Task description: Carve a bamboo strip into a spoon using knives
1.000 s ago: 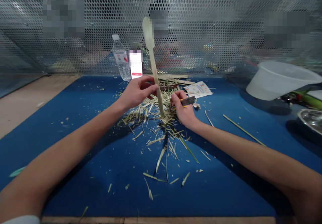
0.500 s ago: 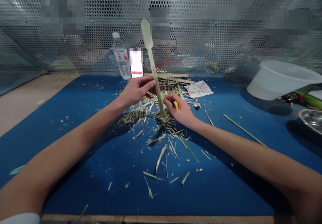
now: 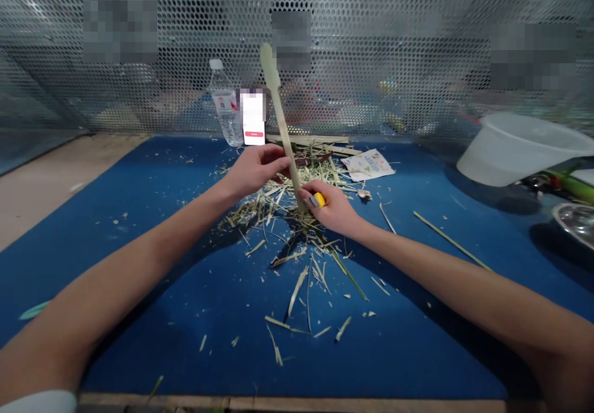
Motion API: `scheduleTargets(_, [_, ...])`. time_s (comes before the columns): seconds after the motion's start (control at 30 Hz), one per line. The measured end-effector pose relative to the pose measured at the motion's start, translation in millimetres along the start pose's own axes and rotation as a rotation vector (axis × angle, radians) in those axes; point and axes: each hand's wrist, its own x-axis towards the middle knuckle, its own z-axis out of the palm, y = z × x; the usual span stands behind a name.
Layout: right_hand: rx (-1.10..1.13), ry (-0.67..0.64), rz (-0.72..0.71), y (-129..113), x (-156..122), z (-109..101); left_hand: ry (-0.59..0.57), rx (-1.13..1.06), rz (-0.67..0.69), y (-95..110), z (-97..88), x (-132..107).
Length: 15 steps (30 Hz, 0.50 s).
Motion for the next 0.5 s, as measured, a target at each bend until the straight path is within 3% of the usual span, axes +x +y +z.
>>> scheduleTargets(0.17, [0.062, 0.025, 0.033, -0.3, -1.0, -0.7, 0.138, -0.074, 0.005, 1.9, -4.2, 0.7])
scheduleTargets(0.5, [0.113, 0.083, 0.103, -3.2, -1.9, -2.0, 0.140, -0.103, 0.004, 3.4, -3.7, -0.2])
